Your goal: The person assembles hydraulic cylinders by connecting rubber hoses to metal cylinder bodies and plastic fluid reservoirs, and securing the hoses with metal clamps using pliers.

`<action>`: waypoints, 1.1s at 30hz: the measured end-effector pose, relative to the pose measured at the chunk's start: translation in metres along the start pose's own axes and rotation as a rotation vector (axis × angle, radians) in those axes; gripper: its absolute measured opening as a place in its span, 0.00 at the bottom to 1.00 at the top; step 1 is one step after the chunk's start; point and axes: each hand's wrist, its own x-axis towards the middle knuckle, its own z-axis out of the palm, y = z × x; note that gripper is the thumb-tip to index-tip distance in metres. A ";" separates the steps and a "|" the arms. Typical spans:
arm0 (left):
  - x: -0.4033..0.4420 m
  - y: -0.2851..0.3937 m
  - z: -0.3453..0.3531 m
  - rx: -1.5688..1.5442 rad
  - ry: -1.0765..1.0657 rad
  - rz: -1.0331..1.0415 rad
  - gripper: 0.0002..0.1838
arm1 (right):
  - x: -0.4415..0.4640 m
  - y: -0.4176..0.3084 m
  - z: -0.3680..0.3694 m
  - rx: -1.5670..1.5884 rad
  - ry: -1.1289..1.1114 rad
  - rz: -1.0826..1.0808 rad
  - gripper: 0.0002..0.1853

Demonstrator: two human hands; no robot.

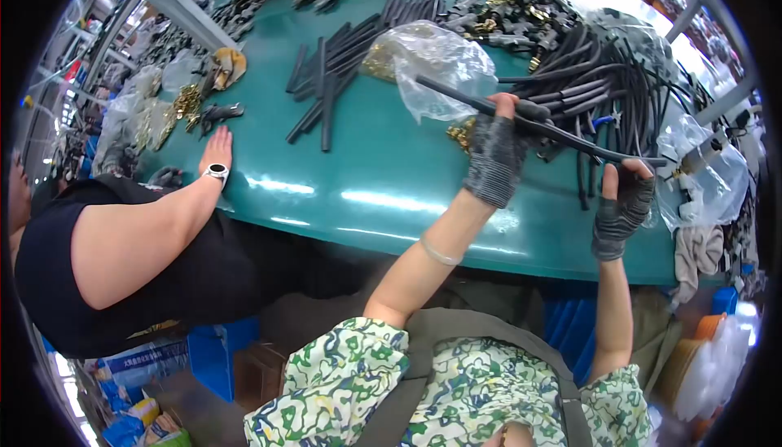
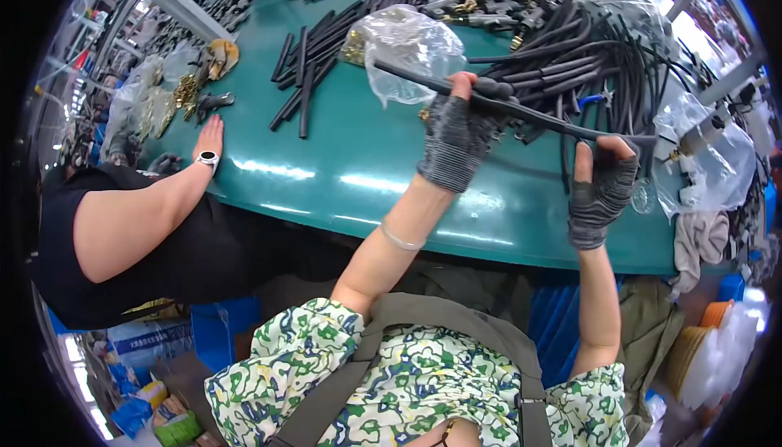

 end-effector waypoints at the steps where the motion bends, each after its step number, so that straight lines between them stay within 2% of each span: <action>1: -0.003 0.002 0.002 0.009 0.019 0.008 0.13 | -0.001 0.002 -0.009 0.060 0.017 0.167 0.12; 3: -0.009 0.004 0.004 0.040 0.055 0.015 0.13 | -0.003 -0.008 -0.015 0.184 0.072 0.505 0.13; 4: -0.014 0.003 0.003 0.027 0.052 0.004 0.11 | 0.004 -0.018 -0.016 0.408 0.014 0.745 0.16; 7: -0.028 -0.003 -0.005 0.076 -0.043 -0.003 0.09 | 0.019 -0.012 -0.021 0.610 -0.029 0.903 0.18; 9: -0.044 0.013 -0.001 0.254 0.030 -0.064 0.09 | 0.020 -0.012 -0.022 0.469 -0.049 0.829 0.17; 11: -0.047 0.035 0.005 0.035 0.197 0.044 0.12 | 0.016 -0.016 -0.021 0.308 -0.062 0.767 0.17; 14: -0.044 0.039 -0.011 0.023 -0.292 -0.014 0.16 | 0.011 -0.023 -0.020 0.180 -0.237 0.740 0.11; 17: -0.057 0.031 0.010 0.152 -0.444 -0.088 0.16 | 0.006 -0.031 -0.020 0.174 -0.281 0.709 0.08; 19: -0.063 0.035 0.020 0.334 -0.430 -0.125 0.15 | 0.001 -0.039 -0.025 0.081 -0.330 0.620 0.07; 21: -0.065 0.033 0.032 0.664 -0.509 -0.033 0.28 | -0.003 -0.047 -0.028 -0.022 -0.394 0.334 0.07; 23: -0.068 0.029 0.047 0.730 -0.539 -0.012 0.50 | -0.007 -0.059 -0.033 0.023 -0.479 0.243 0.09; 24: -0.063 0.035 0.045 0.724 -0.657 -0.210 0.60 | -0.010 -0.059 -0.031 0.021 -0.480 0.096 0.10; 25: -0.071 0.028 0.055 0.687 -0.666 -0.238 0.61 | -0.013 -0.059 -0.029 0.019 -0.480 -0.051 0.11; 26: -0.075 0.031 0.053 0.871 -0.763 -0.299 0.61 | -0.013 -0.067 -0.028 -0.013 -0.546 -0.011 0.13; 27: -0.077 0.029 0.053 0.980 -0.818 -0.294 0.59 | -0.017 -0.070 -0.026 0.135 -0.426 -0.013 0.14; 30: -0.087 0.014 0.042 1.432 -0.893 0.047 0.52 | -0.026 -0.062 -0.025 0.034 -0.512 -0.019 0.13; 32: -0.085 0.007 0.033 1.553 -0.862 0.269 0.45 | -0.023 -0.057 -0.028 0.081 -0.601 -0.024 0.14; 33: -0.094 0.004 0.044 1.286 -0.557 -0.064 0.42 | -0.015 -0.054 -0.033 0.036 -0.563 0.016 0.15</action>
